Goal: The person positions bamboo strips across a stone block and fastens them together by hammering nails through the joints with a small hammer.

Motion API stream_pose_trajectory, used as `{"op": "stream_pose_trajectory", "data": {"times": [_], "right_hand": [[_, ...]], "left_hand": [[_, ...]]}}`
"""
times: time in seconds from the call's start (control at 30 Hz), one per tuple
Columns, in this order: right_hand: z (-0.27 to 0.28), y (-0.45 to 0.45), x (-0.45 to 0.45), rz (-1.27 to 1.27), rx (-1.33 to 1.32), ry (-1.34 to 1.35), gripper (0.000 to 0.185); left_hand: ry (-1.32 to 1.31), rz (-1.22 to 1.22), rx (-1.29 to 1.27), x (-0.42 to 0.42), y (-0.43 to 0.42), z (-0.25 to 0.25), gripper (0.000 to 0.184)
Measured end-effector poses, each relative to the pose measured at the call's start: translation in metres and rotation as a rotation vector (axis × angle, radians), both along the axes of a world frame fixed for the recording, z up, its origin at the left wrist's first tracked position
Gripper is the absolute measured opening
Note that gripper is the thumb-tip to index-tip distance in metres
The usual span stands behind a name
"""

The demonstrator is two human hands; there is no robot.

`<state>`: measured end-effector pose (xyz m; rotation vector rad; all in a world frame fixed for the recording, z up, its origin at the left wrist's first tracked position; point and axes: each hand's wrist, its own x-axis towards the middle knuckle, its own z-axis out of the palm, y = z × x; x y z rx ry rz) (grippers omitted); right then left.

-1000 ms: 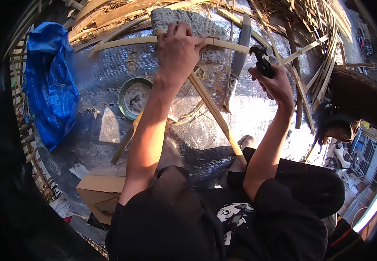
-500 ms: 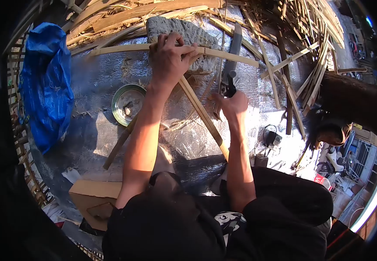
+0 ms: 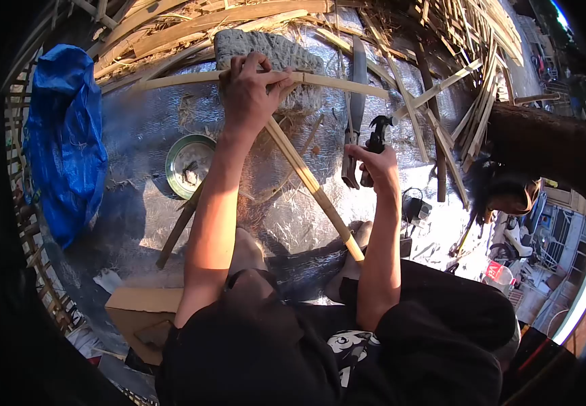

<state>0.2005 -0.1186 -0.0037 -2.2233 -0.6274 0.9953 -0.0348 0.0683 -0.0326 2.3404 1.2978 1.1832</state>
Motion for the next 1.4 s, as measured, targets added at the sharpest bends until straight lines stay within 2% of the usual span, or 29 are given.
{"op": "stream_pose_trajectory", "data": {"times": [0.07, 0.23, 0.37, 0.43, 0.53, 0.67, 0.73, 0.77, 0.83, 0.9, 0.93, 1.0, 1.03, 1.07, 1.1, 1.17, 1.2, 1.27, 1.3, 1.33, 1.37, 1.4], "right_hand": [[-0.014, -0.002, 0.003, -0.018, 0.046, 0.012, 0.054], [-0.016, -0.004, 0.003, -0.107, 0.111, 0.187, 0.046], [-0.002, -0.005, 0.013, -0.300, 0.199, 0.320, 0.041], [0.017, -0.010, 0.028, -0.312, 0.323, 0.358, 0.036], [0.061, -0.014, 0.049, -0.229, 0.270, 0.198, 0.030], [0.072, -0.021, 0.060, -0.166, 0.297, 0.071, 0.033], [0.074, -0.016, 0.054, -0.086, 0.165, -0.180, 0.032], [0.076, -0.016, 0.051, -0.076, 0.171, -0.175, 0.032], [0.079, -0.017, 0.046, -0.197, 0.277, -0.207, 0.032], [0.083, -0.020, 0.061, -0.225, 0.188, -0.278, 0.031], [0.081, -0.019, 0.061, -0.253, 0.289, -0.357, 0.031], [0.096, -0.019, 0.054, -0.230, 0.353, -0.339, 0.034], [0.105, -0.015, 0.046, -0.217, 0.340, -0.427, 0.031], [0.108, -0.011, 0.043, -0.194, 0.420, -0.362, 0.027], [0.122, -0.004, 0.028, -0.092, 0.433, -0.367, 0.025], [0.138, 0.012, -0.010, 0.007, 0.457, -0.274, 0.025], [0.145, 0.024, -0.036, 0.035, 0.461, -0.242, 0.025], [0.153, 0.044, -0.094, 0.107, 0.528, -0.175, 0.023], [0.153, 0.054, -0.113, 0.267, 0.532, -0.049, 0.022], [0.156, 0.063, -0.147, 0.375, 0.545, -0.050, 0.021], [0.163, 0.072, -0.176, 0.503, 0.398, -0.020, 0.019], [0.156, 0.082, -0.202, 0.673, 0.454, -0.002, 0.021]], "left_hand": [[-0.012, 0.003, 0.009, -0.001, 0.003, 0.002, 0.018], [0.000, -0.006, 0.028, 0.000, -0.002, 0.002, 0.016], [-0.004, -0.016, 0.031, -0.002, 0.000, -0.002, 0.017], [-0.009, -0.012, 0.035, -0.002, 0.001, -0.007, 0.017], [-0.041, 0.008, 0.069, 0.000, 0.002, -0.007, 0.016], [-0.057, 0.008, 0.060, 0.000, 0.003, -0.009, 0.017], [-0.051, -0.002, 0.058, 0.000, 0.004, -0.008, 0.018], [-0.048, 0.008, 0.064, -0.001, 0.003, -0.009, 0.018], [-0.059, 0.003, 0.032, -0.001, 0.001, -0.006, 0.016], [-0.033, 0.039, 0.002, 0.001, -0.001, -0.004, 0.016], [-0.044, 0.034, 0.024, 0.001, -0.002, -0.004, 0.017], [-0.037, 0.034, 0.028, 0.001, -0.001, -0.003, 0.018], [-0.015, 0.060, 0.030, 0.003, -0.001, -0.002, 0.018], [-0.024, 0.059, 0.020, 0.006, -0.003, -0.002, 0.016], [-0.026, 0.065, 0.008, 0.005, -0.005, -0.002, 0.016], [0.074, 0.132, -0.008, 0.010, -0.010, 0.001, 0.019], [0.019, 0.123, 0.038, 0.012, -0.013, 0.000, 0.024], [0.033, 0.142, 0.004, 0.012, -0.020, 0.007, 0.022], [0.015, 0.134, -0.036, 0.012, -0.026, 0.010, 0.023], [0.027, 0.153, -0.043, 0.012, -0.034, 0.000, 0.023], [0.607, 0.473, 0.243, 0.011, -0.039, -0.018, 0.022], [0.915, 0.628, 0.383, 0.010, -0.040, -0.018, 0.022]]}}
